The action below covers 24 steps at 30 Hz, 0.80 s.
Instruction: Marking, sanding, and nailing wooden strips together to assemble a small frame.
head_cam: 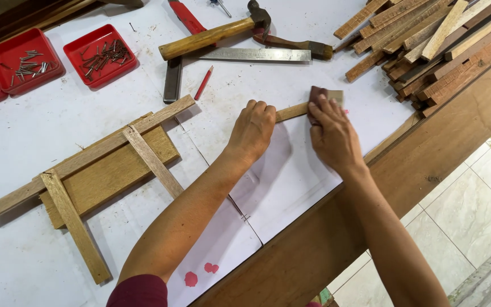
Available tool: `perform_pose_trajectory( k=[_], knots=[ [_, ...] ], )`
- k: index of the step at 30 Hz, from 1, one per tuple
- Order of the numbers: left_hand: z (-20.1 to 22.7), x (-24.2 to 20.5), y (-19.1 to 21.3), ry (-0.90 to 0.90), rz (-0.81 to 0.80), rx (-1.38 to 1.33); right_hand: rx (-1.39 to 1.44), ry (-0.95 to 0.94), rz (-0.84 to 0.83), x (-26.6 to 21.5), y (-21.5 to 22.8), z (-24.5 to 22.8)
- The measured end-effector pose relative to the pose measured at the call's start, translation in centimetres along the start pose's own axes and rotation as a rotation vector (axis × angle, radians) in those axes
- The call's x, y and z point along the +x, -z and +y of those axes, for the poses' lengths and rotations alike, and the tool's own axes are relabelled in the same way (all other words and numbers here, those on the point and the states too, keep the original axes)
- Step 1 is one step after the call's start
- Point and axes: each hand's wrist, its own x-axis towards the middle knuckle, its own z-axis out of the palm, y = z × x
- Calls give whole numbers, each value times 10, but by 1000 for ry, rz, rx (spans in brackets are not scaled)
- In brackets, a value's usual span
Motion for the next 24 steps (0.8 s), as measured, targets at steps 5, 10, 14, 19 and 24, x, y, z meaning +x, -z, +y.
perform_pose_trajectory(
  k=[5, 10, 14, 19, 24],
  knots=[
    [3, 2, 6, -6, 36, -8, -7, -39, 49, 3, 23, 2],
    [6, -1, 2, -16, 61, -49, 48, 95, 39, -3, 8, -41],
    [4, -3, 6, -6, 105, -78, 95, 127, 57, -2, 18, -50],
    [2, -3, 0, 48, -4, -84, 31, 76, 102, -3, 17, -41],
    [25, -1, 30, 30, 41, -259, 102, 131, 89, 0, 24, -63]
  ],
)
